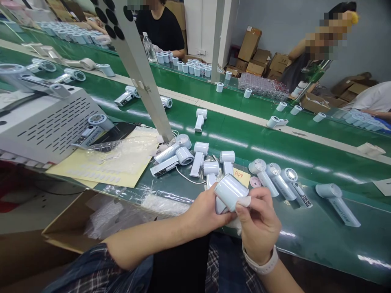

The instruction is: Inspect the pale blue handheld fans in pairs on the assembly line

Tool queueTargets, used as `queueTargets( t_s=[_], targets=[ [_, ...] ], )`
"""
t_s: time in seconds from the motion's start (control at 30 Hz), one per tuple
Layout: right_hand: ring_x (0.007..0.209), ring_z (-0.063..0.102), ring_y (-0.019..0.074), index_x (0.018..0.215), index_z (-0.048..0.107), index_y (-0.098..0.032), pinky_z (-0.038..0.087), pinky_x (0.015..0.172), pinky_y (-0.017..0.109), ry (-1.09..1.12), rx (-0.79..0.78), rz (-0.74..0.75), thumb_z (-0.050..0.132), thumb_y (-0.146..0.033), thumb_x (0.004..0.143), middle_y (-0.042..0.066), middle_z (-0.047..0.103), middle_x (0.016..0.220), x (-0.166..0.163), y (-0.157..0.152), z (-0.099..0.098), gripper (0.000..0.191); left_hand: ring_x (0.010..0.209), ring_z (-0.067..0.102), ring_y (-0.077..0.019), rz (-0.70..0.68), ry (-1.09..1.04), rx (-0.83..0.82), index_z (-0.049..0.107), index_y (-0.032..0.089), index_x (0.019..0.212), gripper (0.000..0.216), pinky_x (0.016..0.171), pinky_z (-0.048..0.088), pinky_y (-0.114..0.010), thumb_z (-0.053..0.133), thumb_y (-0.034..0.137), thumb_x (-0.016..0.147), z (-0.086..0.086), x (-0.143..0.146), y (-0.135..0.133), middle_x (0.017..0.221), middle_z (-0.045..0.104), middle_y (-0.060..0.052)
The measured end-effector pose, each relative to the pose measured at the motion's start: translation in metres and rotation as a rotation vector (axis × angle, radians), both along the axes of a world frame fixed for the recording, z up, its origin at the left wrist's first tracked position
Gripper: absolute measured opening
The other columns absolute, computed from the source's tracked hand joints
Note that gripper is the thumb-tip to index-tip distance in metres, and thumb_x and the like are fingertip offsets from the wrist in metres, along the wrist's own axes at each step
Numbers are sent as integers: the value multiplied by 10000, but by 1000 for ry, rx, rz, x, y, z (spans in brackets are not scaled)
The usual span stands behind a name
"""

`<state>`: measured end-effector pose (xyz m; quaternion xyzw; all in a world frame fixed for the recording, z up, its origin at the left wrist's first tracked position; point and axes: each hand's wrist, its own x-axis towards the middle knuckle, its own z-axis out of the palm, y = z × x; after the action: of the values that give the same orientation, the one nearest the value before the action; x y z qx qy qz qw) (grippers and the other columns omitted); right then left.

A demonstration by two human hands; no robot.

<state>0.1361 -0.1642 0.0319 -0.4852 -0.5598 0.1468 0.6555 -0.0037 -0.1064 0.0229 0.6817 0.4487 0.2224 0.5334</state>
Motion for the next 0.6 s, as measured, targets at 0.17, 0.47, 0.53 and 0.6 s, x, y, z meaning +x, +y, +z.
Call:
queueTargets(
  t_s=[0.17, 0.47, 0.53, 0.6],
  targets=[
    [891, 659, 214, 1195, 570, -304, 557, 647, 302, 297, -194, 98, 814, -532, 804, 75, 584, 1208, -1, 7, 1, 515, 959, 708, -299, -1, -33, 1, 601, 193, 1095, 463, 789, 541, -370, 769, 361, 697, -2, 2, -4, 1048, 750, -86],
    [991, 692, 271, 1286, 636, -272, 587, 847, 402, 230, -281, 235, 650, -593, 917, 85, 701, 1178, 0, 8, -12, 489, 936, 707, -295, -27, -43, 33, 615, 188, 1141, 481, 784, 568, -375, 774, 336, 712, -3, 4, -5, 980, 735, -72],
    [925, 695, 253, 1255, 648, -269, 586, 794, 384, 198, -228, 170, 587, -579, 958, 74, 708, 1112, -4, 9, -13, 433, 904, 702, -294, -18, -21, 27, 592, 177, 1170, 542, 784, 565, -394, 783, 345, 691, -3, 5, -6, 979, 727, -78],
    [910, 695, 253, 1204, 663, -255, 582, 778, 391, 171, -193, 103, 500, -560, 1002, 75, 706, 1074, -7, 10, -14, 401, 881, 697, -291, -3, 5, 24, 571, 174, 1193, 593, 782, 561, -405, 791, 329, 665, -5, 6, -7, 991, 721, -80]
  ],
)
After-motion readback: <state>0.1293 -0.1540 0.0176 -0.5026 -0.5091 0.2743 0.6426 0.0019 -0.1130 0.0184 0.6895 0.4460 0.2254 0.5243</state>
